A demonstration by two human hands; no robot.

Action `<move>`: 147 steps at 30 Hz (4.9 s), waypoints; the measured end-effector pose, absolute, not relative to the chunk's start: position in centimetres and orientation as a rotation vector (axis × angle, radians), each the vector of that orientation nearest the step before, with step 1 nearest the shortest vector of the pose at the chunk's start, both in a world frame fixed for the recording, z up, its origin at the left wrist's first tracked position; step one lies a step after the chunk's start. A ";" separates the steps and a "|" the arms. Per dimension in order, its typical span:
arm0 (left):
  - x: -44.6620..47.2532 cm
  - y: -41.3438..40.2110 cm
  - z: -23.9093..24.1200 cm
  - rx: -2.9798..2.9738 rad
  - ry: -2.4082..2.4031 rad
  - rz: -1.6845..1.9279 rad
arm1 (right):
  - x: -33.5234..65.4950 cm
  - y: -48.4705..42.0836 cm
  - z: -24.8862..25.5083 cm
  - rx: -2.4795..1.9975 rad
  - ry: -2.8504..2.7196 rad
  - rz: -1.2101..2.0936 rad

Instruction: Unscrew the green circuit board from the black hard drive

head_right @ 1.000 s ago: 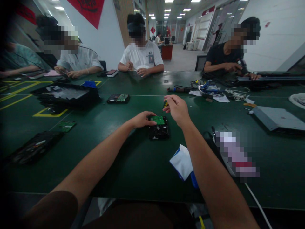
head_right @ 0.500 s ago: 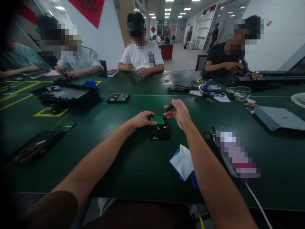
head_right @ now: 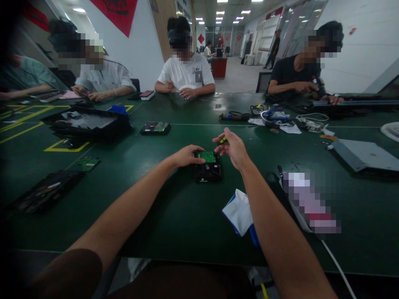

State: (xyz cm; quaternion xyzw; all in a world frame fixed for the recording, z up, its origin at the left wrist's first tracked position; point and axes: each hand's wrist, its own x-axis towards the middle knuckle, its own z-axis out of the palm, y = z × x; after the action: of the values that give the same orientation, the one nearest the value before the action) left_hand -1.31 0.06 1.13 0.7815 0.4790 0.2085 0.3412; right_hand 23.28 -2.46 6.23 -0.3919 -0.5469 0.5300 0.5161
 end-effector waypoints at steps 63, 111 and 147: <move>-0.9 -0.7 2.5 1.963 1.290 0.512 | 22.8 -1.7 8.2 -0.967 -1.349 1.193; -1.2 0.0 1.5 2.061 1.261 0.508 | 22.0 -1.6 8.4 -1.044 -1.373 0.946; -1.3 0.0 1.4 2.076 1.235 0.520 | 22.5 -1.7 8.8 -0.957 -1.563 1.086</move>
State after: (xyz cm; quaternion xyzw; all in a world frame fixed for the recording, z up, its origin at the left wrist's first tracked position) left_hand -1.33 -0.05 1.45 0.7933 0.4720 0.1988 0.3291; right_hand 22.51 -1.67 8.85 -0.3931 -0.6418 0.4460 0.4845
